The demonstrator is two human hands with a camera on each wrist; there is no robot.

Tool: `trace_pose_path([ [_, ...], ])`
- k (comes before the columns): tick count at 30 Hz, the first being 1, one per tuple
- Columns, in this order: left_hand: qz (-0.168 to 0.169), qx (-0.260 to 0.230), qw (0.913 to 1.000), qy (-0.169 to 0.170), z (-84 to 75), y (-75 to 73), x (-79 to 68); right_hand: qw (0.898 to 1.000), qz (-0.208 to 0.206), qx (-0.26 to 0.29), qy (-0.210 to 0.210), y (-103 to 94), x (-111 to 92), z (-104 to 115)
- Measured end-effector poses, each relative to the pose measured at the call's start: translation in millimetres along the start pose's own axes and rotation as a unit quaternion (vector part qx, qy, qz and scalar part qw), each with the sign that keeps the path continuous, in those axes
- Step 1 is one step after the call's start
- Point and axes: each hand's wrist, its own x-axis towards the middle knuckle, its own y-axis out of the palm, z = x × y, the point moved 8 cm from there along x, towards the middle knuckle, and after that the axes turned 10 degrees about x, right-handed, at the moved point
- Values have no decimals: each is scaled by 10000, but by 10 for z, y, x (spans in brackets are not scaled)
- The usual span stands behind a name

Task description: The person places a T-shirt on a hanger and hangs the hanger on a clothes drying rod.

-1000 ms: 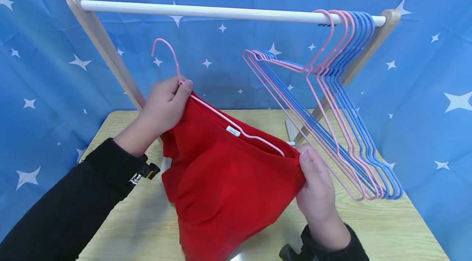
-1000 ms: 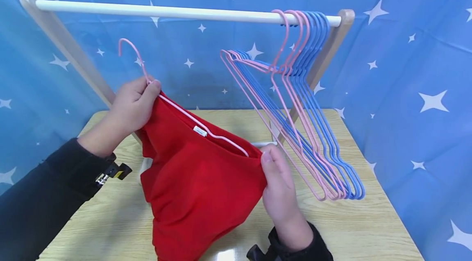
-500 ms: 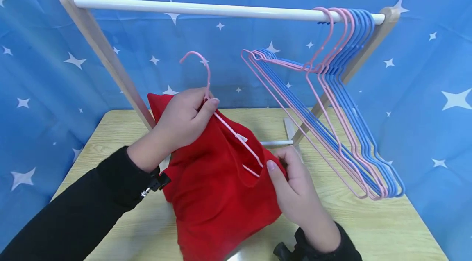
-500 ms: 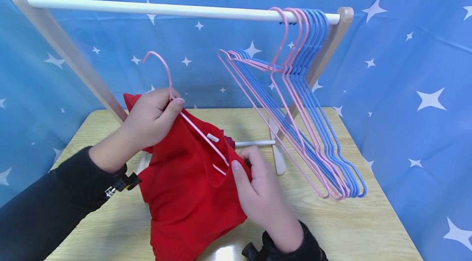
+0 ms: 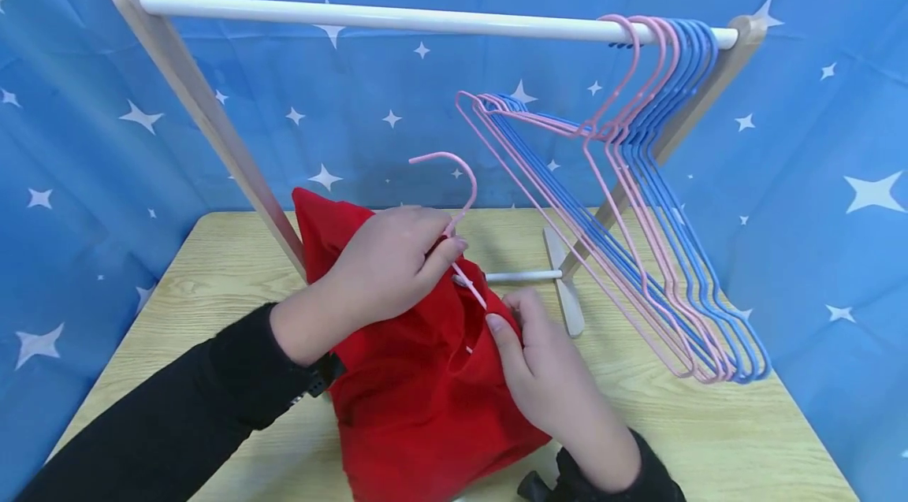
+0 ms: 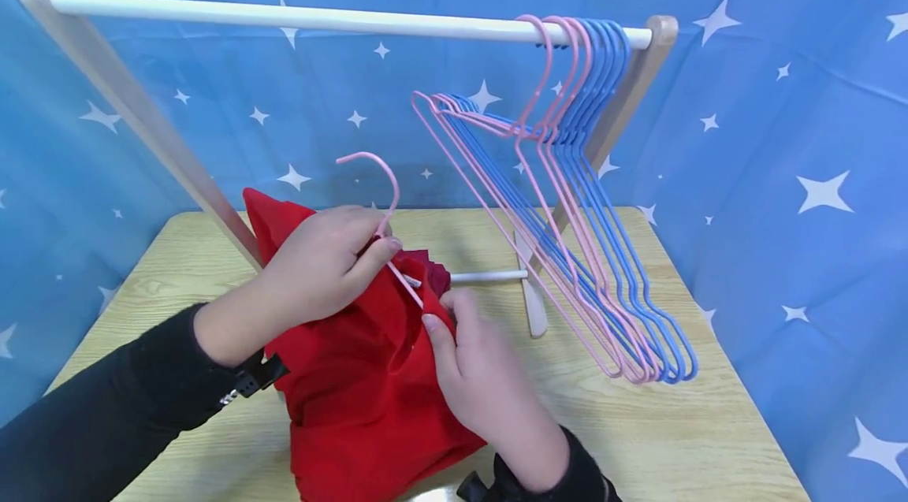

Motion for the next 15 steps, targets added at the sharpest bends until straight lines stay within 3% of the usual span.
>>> trace_pose_path([
  [8,49,-168,9993,330,-187,100,8,9993,-129,-327,149,47,-6,-6],
  [11,72,-109,9983,569,-283,138,6,9994,-276,-215,64,48,-15,13],
  [15,249,-33,9979,592,-290,153,-20,9994,-324,-6,-75,63,-22,28],
])
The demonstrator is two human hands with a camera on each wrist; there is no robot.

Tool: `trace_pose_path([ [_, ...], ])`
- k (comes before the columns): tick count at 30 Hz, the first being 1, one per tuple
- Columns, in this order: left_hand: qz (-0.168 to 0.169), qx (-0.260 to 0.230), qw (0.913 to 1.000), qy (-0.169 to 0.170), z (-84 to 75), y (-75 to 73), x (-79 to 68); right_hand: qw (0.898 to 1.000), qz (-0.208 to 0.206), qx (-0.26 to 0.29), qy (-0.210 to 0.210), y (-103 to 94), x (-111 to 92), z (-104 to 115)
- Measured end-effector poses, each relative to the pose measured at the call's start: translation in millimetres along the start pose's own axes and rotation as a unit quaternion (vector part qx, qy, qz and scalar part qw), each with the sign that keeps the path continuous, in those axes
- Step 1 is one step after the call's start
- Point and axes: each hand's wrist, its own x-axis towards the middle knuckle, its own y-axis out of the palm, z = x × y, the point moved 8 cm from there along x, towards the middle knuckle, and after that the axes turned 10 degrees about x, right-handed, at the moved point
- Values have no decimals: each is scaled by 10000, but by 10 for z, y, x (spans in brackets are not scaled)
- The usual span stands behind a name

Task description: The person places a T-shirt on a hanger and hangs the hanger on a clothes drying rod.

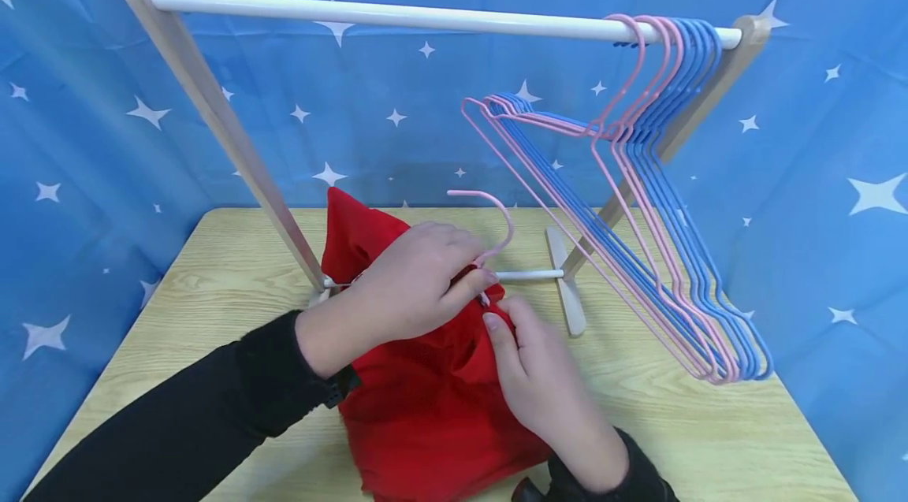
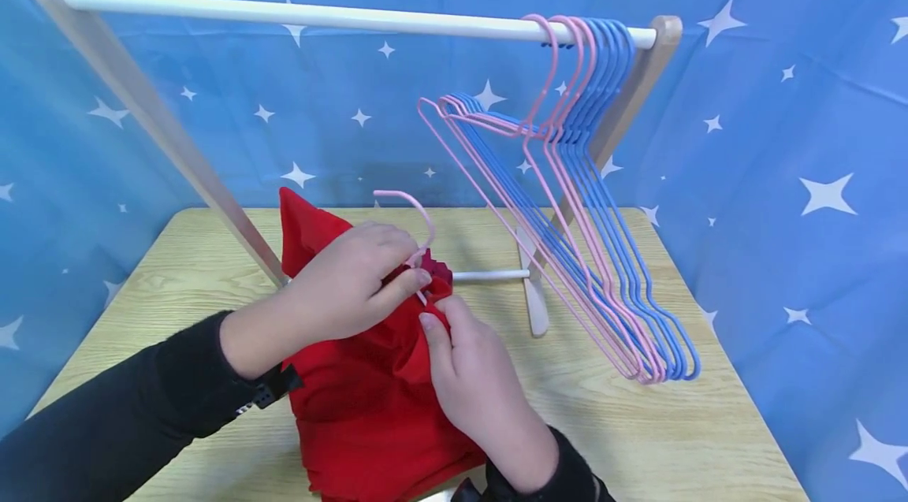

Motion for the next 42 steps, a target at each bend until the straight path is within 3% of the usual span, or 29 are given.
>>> trace_pose_path([
  [4,150,59,9996,230,103,-12,-12,9997,30,254,-10,0,0,-12],
  [8,-85,300,9987,403,376,-65,-61,9987,2,493,90,-36,-1,-30],
  [13,-182,839,9960,238,818,-99,-175,9981,-15,618,67,-74,2,-12],
  [17,-371,1279,9910,141,1080,-101,-271,9971,75,762,5,-73,-5,18],
  [20,-651,1627,9841,-289,1253,-135,-325,9897,423,1366,-100,-63,-23,70],
  [21,-746,1713,9811,-494,1307,-153,-338,9828,656,1719,-145,-58,-34,100],
  [23,-877,1806,9750,-955,1414,-191,-360,9579,1259,2575,-182,-42,-77,175],
  [27,-952,1691,9669,-1658,1577,-229,-373,8878,2297,3989,29,-36,-196,317],
  [30,-833,1447,9654,-2001,1643,-207,-365,8601,2519,4436,64,-56,-253,381],
  [35,-786,755,9647,-2399,1670,-144,-362,8356,2598,4834,-244,-43,-280,438],
  [39,-866,297,9567,-2762,1692,-95,-389,8178,2647,5072,-617,16,-278,473],
  [42,-778,108,9511,-2988,1711,-44,-415,8136,2584,5140,-839,33,-271,498],
])
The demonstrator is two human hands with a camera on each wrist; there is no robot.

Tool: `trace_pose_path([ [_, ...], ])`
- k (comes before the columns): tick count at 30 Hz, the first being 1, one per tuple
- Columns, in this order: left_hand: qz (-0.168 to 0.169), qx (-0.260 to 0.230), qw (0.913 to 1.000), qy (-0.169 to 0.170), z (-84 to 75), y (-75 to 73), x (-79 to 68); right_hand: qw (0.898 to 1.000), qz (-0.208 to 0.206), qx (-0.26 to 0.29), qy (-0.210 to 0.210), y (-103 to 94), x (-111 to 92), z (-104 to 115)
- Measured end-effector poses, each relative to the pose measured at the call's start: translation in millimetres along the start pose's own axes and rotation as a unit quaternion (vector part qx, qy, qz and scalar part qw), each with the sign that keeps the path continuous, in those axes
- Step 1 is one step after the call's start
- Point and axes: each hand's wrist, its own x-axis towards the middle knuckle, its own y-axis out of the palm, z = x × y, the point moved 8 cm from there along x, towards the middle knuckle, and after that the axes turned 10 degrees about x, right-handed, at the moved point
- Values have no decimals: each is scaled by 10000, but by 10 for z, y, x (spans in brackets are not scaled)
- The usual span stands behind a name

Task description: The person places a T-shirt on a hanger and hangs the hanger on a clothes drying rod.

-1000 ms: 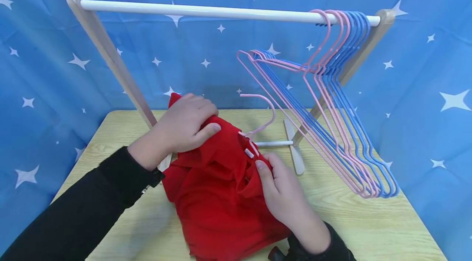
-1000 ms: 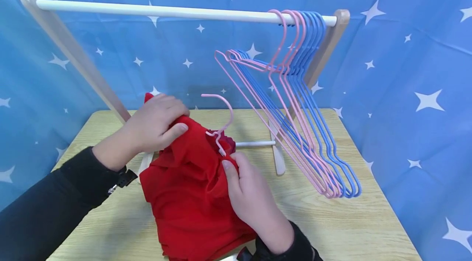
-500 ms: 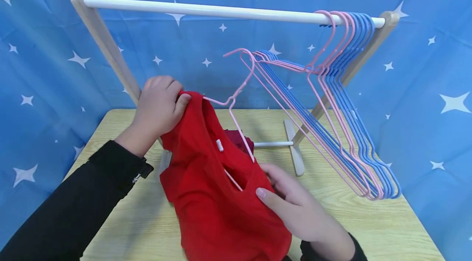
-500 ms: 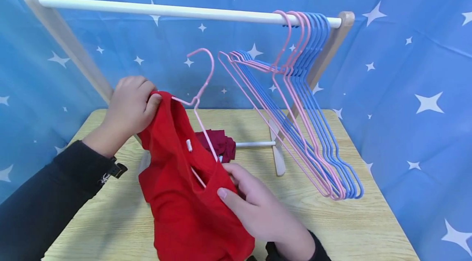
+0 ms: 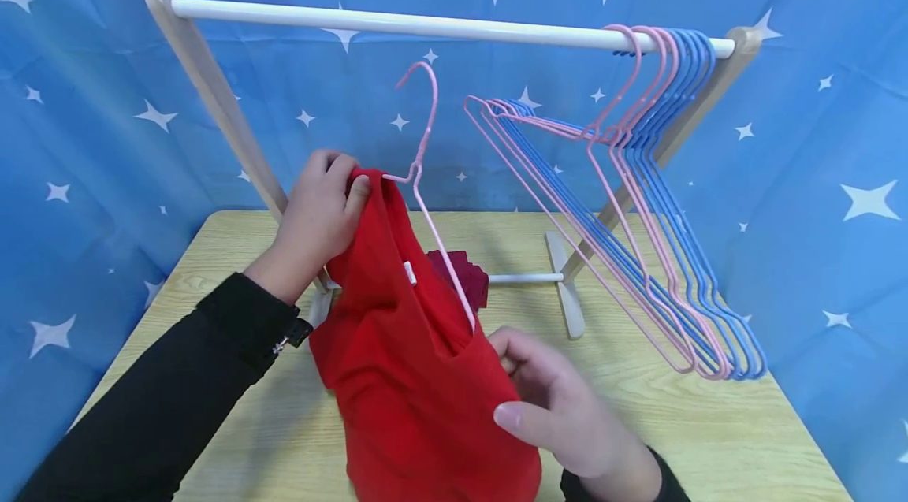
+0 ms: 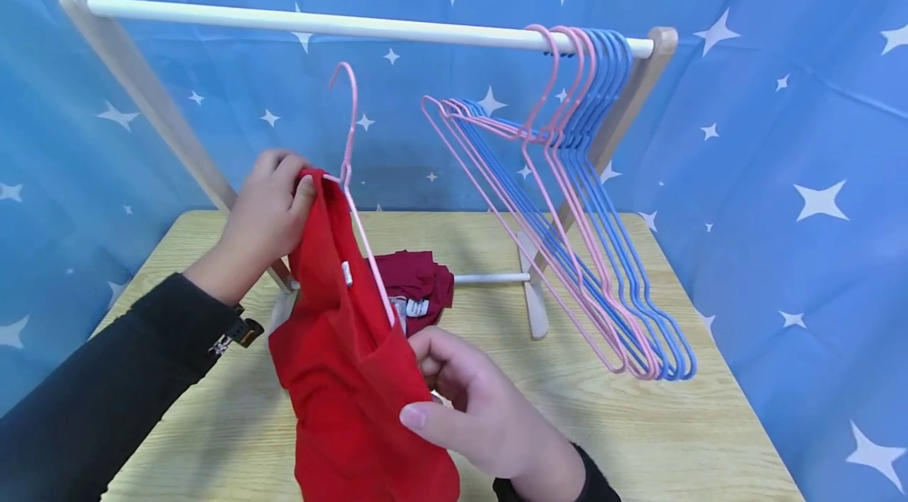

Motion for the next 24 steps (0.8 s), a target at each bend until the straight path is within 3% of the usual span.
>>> trace_pose_path([
  [3,90,-101,9998,-125,23,30,-12,10000,32,-24,-92,29,23,47],
  [6,-10,-296,9994,-191,69,17,-25,9996,-184,48,229,51,62,85],
  [10,-239,-492,9985,0,98,-5,-33,9954,-612,147,729,96,143,104],
  [14,-268,-733,9968,150,100,45,-26,9950,-695,-55,713,154,266,125],
  [20,-28,-1057,9943,-110,155,120,-50,9952,-561,-327,736,243,444,132],
  [24,-207,-1241,9920,-141,104,16,8,9951,-331,-641,669,391,600,175],
])
